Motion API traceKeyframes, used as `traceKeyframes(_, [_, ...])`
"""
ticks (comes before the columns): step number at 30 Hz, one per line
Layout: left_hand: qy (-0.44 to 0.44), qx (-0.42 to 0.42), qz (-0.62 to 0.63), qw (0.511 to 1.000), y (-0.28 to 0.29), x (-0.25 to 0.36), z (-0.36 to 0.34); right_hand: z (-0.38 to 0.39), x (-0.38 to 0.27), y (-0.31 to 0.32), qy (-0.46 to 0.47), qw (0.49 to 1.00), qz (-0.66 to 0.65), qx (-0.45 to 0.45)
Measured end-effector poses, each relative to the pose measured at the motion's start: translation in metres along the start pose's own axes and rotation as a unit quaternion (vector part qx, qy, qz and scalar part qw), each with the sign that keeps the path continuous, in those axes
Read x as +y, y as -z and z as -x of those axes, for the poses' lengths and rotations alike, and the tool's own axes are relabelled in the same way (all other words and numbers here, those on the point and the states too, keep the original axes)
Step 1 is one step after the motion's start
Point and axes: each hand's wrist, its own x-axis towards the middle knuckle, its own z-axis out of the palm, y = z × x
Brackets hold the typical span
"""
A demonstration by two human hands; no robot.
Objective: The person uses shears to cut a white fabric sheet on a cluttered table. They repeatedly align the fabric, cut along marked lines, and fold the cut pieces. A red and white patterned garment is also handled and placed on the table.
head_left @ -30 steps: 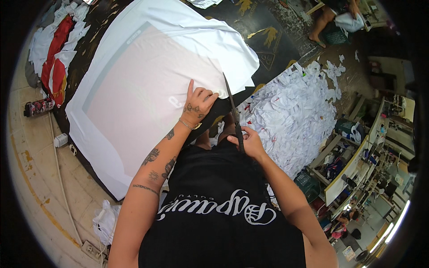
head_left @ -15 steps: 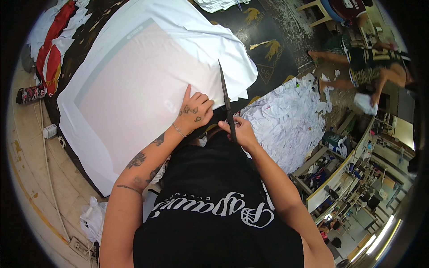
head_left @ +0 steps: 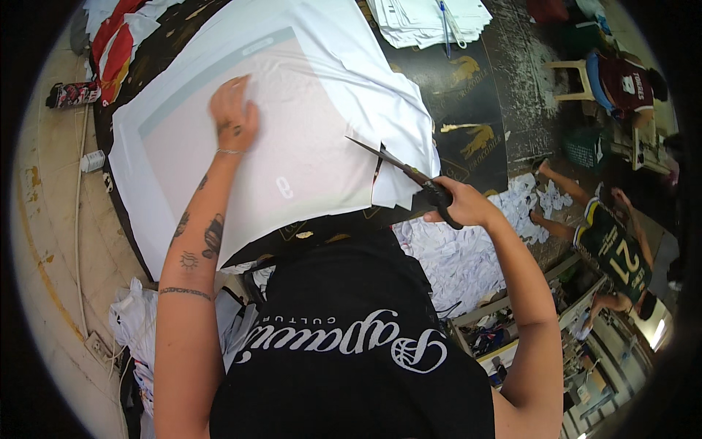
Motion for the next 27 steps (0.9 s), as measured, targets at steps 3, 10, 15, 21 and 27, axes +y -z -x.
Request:
traceKeyframes(3, [0.083,-0.037,-0.116,0.989,0.012,-0.037,0.023,-0.009,-0.018,-0.003,-0.027,0.999,-0.021,-0.009])
traceKeyframes(10, [0.098,-0.085,-0.108,0.986,0.004,-0.050,0.041,-0.021,-0.069,-0.039,-0.021,0.989,-0.148,0.004])
traceKeyframes(15, [0.109,-0.111,-0.101,0.983,0.013,-0.049,0.036,-0.037,-0.092,-0.060,-0.102,0.988,-0.117,0.011])
traceKeyframes(21, [0.114,-0.114,-0.088,0.983,0.014,-0.048,0.034,-0.066,-0.124,-0.071,-0.047,0.968,-0.239,0.060])
traceKeyframes(27, [0.119,-0.106,-0.071,0.985,0.017,-0.049,0.033,-0.092,-0.157,-0.065,-0.047,0.968,-0.237,0.066])
